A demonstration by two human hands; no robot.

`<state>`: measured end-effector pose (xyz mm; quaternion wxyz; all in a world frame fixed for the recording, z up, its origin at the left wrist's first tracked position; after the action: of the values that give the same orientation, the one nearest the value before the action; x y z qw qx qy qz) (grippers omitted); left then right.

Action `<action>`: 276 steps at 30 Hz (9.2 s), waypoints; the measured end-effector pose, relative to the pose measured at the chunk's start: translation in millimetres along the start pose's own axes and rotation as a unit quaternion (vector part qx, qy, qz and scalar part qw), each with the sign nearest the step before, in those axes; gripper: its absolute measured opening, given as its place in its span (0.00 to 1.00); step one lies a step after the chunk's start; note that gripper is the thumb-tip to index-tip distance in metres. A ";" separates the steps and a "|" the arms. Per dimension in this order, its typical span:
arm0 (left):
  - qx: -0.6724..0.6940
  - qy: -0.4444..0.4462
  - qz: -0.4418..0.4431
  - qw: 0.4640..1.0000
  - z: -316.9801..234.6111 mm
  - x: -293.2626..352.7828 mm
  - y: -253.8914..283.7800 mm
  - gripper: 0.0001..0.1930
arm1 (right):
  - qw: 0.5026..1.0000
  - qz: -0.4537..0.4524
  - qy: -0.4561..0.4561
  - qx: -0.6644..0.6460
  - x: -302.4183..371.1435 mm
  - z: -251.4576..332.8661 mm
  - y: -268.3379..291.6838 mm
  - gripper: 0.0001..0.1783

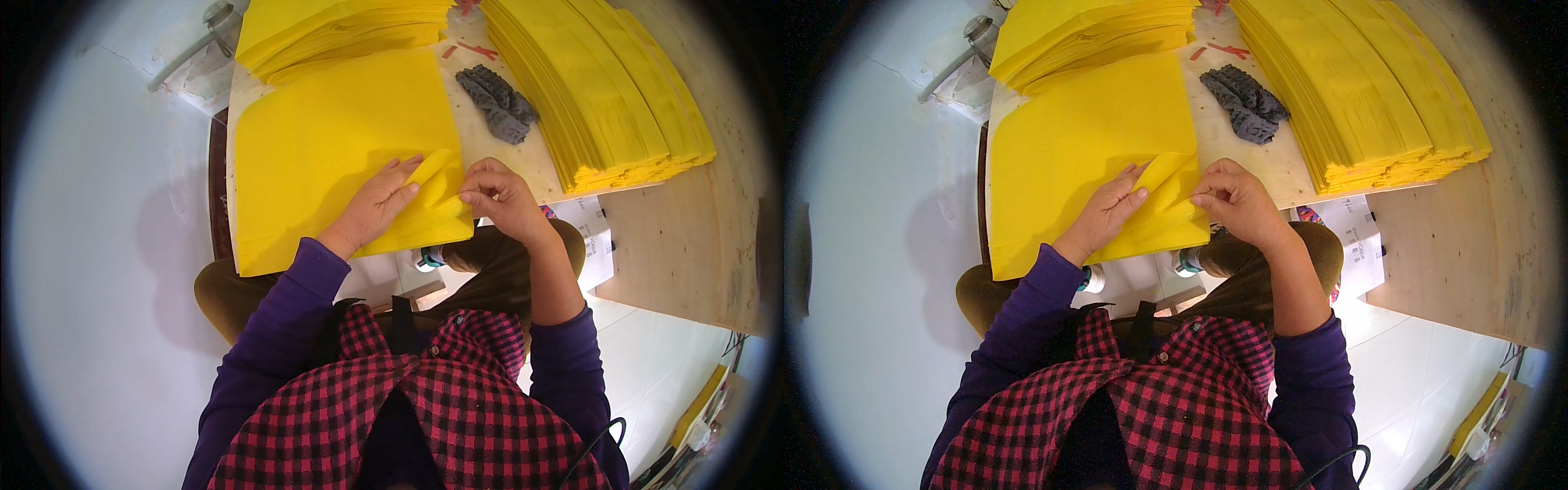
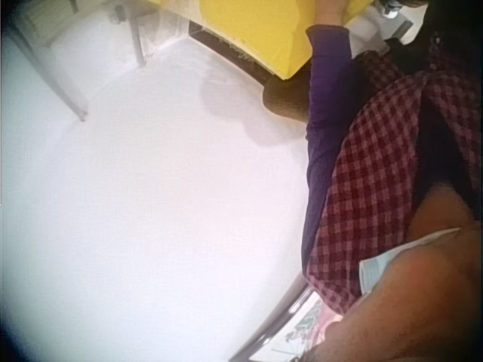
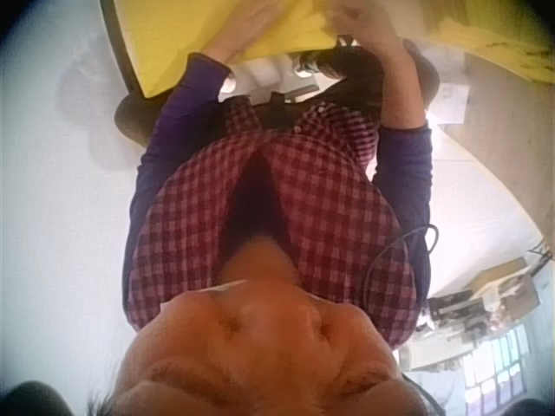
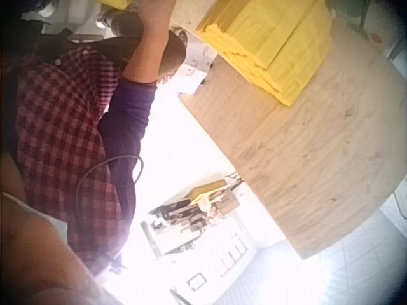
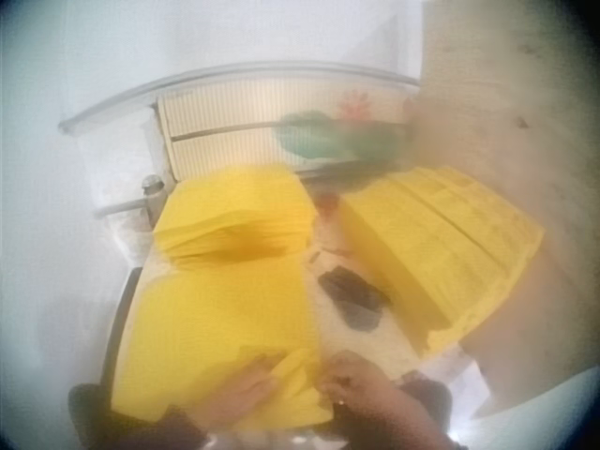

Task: The person folds yellow paper sheets by hand, aligning edges and pressing creases. They stack the folded sheets and occasionally flip the stack to continue folding.

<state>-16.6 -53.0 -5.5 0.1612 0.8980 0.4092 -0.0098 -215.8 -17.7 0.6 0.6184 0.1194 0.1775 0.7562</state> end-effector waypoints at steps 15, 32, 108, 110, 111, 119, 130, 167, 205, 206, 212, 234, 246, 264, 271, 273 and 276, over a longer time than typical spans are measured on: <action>-0.002 -0.020 0.014 1.000 -5.6 -1.5 -1.6 0.17 | 0.998 -0.004 0.031 0.054 -7.6 13.8 4.0 0.04; -0.006 -0.016 -0.014 1.000 -8.2 0.3 -0.1 0.19 | 0.995 -0.072 -0.050 -0.038 -3.3 0.4 -11.9 0.06; -0.021 -0.030 0.019 0.999 -3.7 -0.7 -1.5 0.23 | 0.976 -0.091 -0.067 -0.188 12.6 15.7 -16.8 0.12; -0.026 -0.031 0.026 0.999 -4.2 -1.3 -2.2 0.23 | 0.975 -0.097 -0.060 -0.189 11.5 19.2 -15.7 0.11; -0.030 -0.032 0.031 0.999 -4.6 -2.0 -2.4 0.23 | 0.974 -0.102 -0.055 -0.193 10.5 20.9 -15.4 0.11; -0.043 -0.042 0.046 0.997 -13.8 0.2 -1.0 0.28 | 0.978 -0.098 -0.039 -0.181 -1.0 28.7 -16.1 0.11; 0.007 0.062 0.006 0.998 -6.6 2.9 2.5 0.29 | 0.971 -0.120 -0.003 -0.208 -12.7 34.9 -14.5 0.12; 0.017 0.096 -0.017 0.995 -9.8 4.1 4.8 0.32 | 0.988 -0.123 -0.056 0.071 29.4 -6.4 -2.8 0.06; 0.008 0.074 -0.009 0.997 -0.2 5.0 1.9 0.27 | 0.999 0.035 -0.029 0.015 9.0 -7.5 -4.2 0.06; 0.008 0.072 -0.002 0.997 -0.7 4.7 1.5 0.27 | 0.999 0.036 -0.029 0.017 7.7 -5.7 -3.9 0.06; -0.005 0.001 0.059 0.998 -6.5 -2.6 1.0 0.29 | 0.997 0.029 0.000 0.078 -1.9 16.2 3.1 0.04; 0.005 -0.033 0.066 0.997 -4.0 -2.2 1.9 0.29 | 0.996 0.039 -0.033 0.066 20.9 1.7 -3.6 0.11; -0.011 -0.028 0.071 0.997 -6.5 -3.1 1.7 0.28 | 0.998 0.048 0.001 0.037 -1.4 11.1 0.5 0.04; -0.038 -0.037 0.085 0.995 -11.6 -1.7 2.8 0.34 | 0.995 0.045 0.020 0.090 -11.7 25.5 2.2 0.06; -0.007 -0.027 0.079 0.996 -9.7 -1.8 2.6 0.31 | 0.999 0.048 0.006 0.011 -8.6 21.4 -3.6 0.05; -0.001 -0.030 0.078 0.997 -9.5 -1.9 2.8 0.31 | 0.999 0.049 0.009 0.014 -7.9 20.0 -4.4 0.05; 0.004 -0.029 0.078 0.997 -8.5 -2.4 2.5 0.30 | 0.998 0.053 0.009 0.031 -6.7 17.3 -5.3 0.05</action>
<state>-17.3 -53.7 3.6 0.1700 0.9270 0.3334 -0.0249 -202.8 -21.3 14.4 0.5721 0.1408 0.2001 0.7828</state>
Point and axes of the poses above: each hand's wrist, its own x-axis away from the middle knuckle, its own y-axis out of the back of the hand, z = x × y, the point moved 5 cm from there along -x, towards the middle knuckle, and after that the axes turned 11 degrees about x, right-handed, at the moved point
